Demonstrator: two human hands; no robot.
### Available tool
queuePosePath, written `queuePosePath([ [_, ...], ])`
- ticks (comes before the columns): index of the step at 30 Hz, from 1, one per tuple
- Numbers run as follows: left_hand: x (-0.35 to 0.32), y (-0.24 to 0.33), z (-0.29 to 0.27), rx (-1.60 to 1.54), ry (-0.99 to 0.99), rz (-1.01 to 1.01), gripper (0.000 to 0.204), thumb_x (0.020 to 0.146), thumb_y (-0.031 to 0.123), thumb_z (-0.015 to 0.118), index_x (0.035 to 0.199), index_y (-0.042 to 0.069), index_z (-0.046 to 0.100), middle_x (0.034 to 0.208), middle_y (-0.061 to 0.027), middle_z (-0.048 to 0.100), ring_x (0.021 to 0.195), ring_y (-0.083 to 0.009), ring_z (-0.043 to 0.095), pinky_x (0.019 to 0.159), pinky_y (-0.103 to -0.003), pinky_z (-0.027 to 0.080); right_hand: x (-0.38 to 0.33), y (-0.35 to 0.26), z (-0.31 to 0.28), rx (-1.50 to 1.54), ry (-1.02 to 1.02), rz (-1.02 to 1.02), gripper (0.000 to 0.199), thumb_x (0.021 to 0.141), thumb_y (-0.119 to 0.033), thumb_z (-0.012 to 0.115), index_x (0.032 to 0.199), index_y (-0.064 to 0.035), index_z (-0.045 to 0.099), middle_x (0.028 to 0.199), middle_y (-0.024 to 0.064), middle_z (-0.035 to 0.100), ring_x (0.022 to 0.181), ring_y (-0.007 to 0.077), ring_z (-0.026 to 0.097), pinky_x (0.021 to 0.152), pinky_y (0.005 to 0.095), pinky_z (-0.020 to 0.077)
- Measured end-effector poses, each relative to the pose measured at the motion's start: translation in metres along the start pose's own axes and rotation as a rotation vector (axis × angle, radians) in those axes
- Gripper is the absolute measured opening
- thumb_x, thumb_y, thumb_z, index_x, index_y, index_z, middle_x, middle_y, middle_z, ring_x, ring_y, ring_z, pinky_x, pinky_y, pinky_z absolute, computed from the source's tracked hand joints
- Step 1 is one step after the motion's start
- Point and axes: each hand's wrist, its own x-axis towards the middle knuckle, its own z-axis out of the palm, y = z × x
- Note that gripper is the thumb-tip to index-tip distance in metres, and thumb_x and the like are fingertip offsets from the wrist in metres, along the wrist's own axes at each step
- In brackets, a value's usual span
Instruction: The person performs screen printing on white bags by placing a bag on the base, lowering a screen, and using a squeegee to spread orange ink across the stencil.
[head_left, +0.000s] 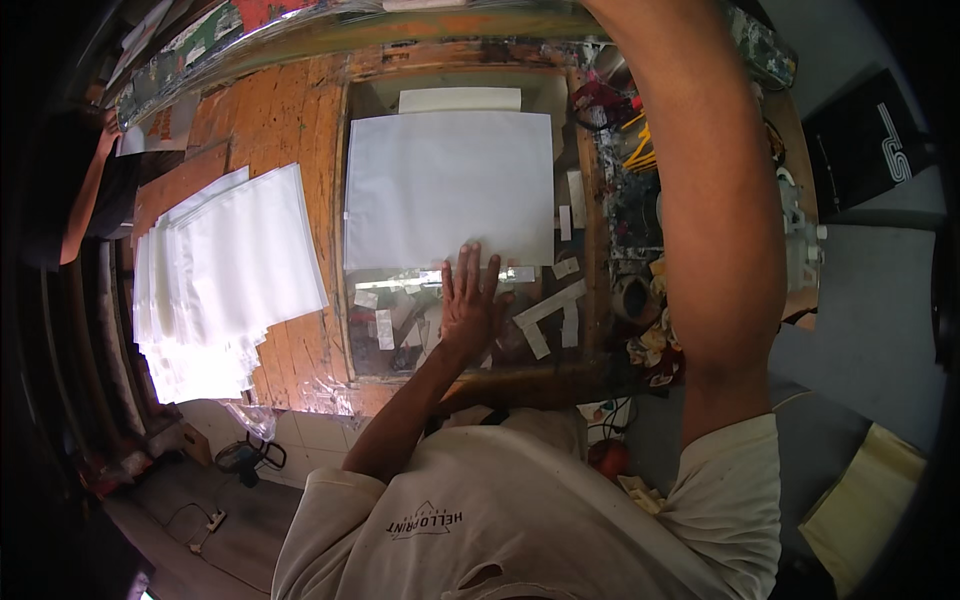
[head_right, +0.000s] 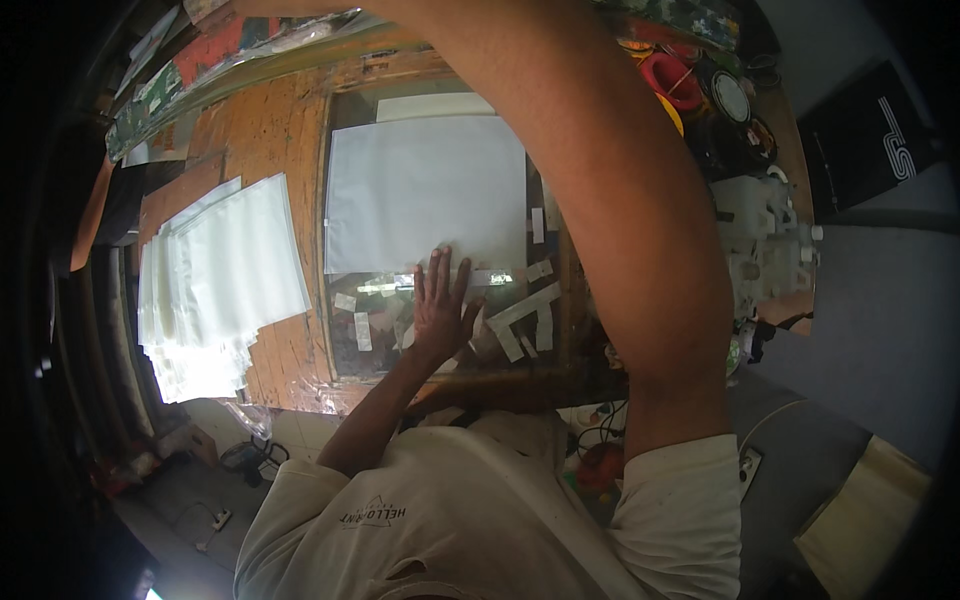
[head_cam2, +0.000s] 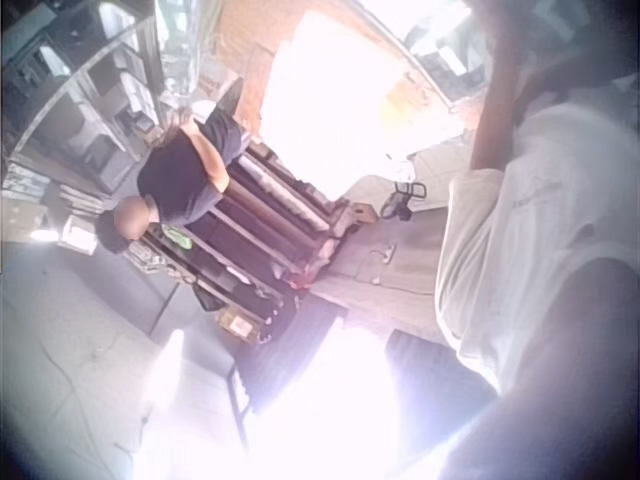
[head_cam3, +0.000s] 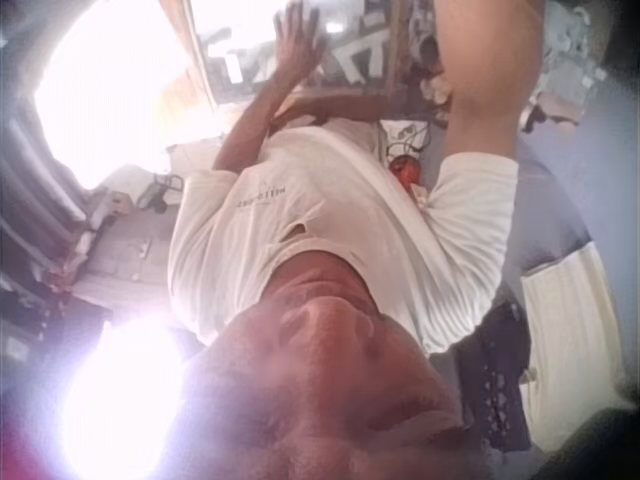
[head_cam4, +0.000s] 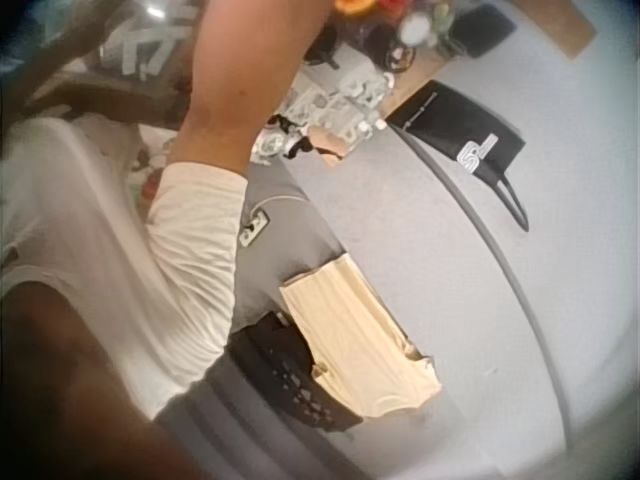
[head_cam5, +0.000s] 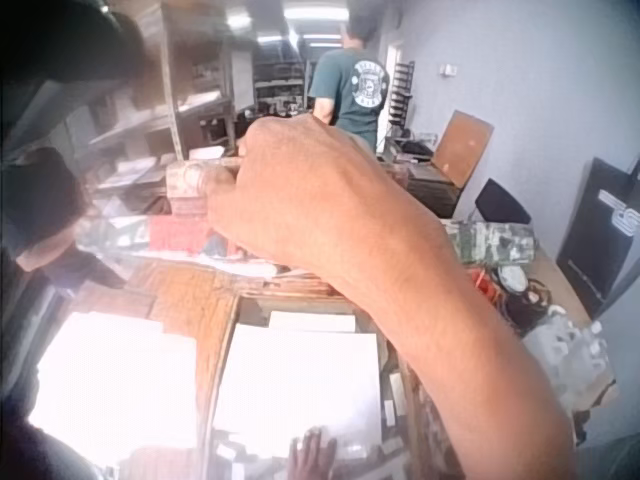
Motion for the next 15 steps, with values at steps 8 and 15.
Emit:
queuePosePath([
  [8, -0.001, 0.006, 0.001, 0.027, -0.007, 0.006, 0.067, 0.098, 0.038, 0.064, 0.153, 0.006, 0.042, 0.164, -0.0253, 0.025, 0.155, -0.0417, 0.019, 0.122, -0.066, 0.015, -0.003, 0.028, -0.004, 0.097, -0.034, -0.305, 0.049, 0.105, -0.039, 0.055, 0.086, 0.0016, 0.075, 0.069, 0.013, 0.068, 0.069, 0.0236, 0.07, 0.078, 0.045, 0.0606],
  [15, 0.0, 0.006, 0.003, -0.01, -0.008, 0.022, 0.064, 0.099, 0.038, 0.062, 0.151, 0.005, 0.044, 0.163, -0.0245, 0.028, 0.154, -0.0415, 0.021, 0.122, -0.064, 0.015, -0.012, 0.013, -0.002, 0.037, 0.092, -0.174, 0.054, 0.105, -0.043, 0.055, 0.093, 0.0054, 0.075, 0.08, 0.0216, 0.072, 0.081, 0.0325, 0.074, 0.084, 0.0498, 0.0601],
])
